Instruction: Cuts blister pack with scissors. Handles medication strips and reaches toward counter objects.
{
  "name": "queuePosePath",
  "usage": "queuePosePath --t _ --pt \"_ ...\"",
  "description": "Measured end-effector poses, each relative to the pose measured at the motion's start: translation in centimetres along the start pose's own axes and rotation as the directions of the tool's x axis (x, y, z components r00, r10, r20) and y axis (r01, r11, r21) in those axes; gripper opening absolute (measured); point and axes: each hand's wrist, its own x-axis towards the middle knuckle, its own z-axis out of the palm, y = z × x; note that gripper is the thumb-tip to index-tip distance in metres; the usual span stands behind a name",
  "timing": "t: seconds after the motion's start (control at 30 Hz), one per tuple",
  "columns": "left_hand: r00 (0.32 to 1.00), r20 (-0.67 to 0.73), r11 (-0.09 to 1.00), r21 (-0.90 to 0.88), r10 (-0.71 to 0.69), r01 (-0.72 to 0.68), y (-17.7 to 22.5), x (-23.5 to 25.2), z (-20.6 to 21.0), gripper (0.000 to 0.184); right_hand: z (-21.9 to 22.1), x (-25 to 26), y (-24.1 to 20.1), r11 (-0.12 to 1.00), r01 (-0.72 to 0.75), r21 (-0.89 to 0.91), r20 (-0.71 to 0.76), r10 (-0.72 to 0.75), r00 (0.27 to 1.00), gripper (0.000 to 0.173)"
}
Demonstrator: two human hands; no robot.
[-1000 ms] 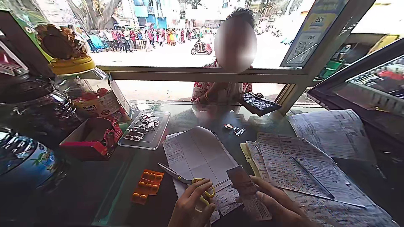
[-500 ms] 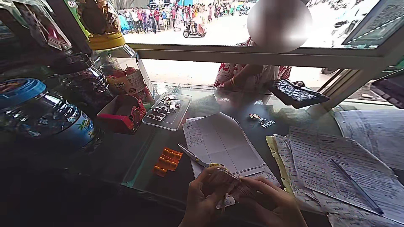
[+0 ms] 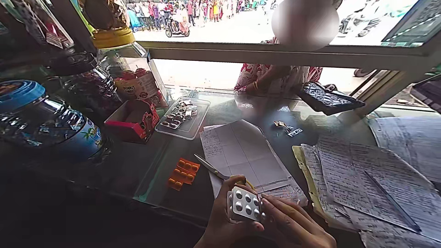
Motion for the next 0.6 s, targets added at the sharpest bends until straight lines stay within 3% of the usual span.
queuePosePath --t 0.17,0.37,0.47,0.6 --pt "0.999 0.036 0.999 -0.016 0.03 -0.03 -0.9 -0.4 0.3 0.044 0.1 0.1 0.2 0.993 -0.02 0.113 0.047 0.014 0.999 0.025" --pt "0.991 0.13 0.99 0.136 0.012 -0.03 0.4 -0.7 -1.9 0.043 -0.5 0.4 0.6 0.926 -0.129 0.355 0.193 0.063 0.979 0.031" --pt "0.989 0.129 0.991 0.122 -0.074 0.058 1.3 -1.0 -2.5 0.044 -0.3 0.7 0.5 0.95 0.009 0.311 0.154 -0.06 0.986 0.011" --pt "0.977 0.187 0.993 -0.048 -0.098 0.109 1.2 -1.2 -3.0 0.041 0.1 1.6 -0.1 0.95 0.295 0.103 0.115 -0.306 0.945 0.007"
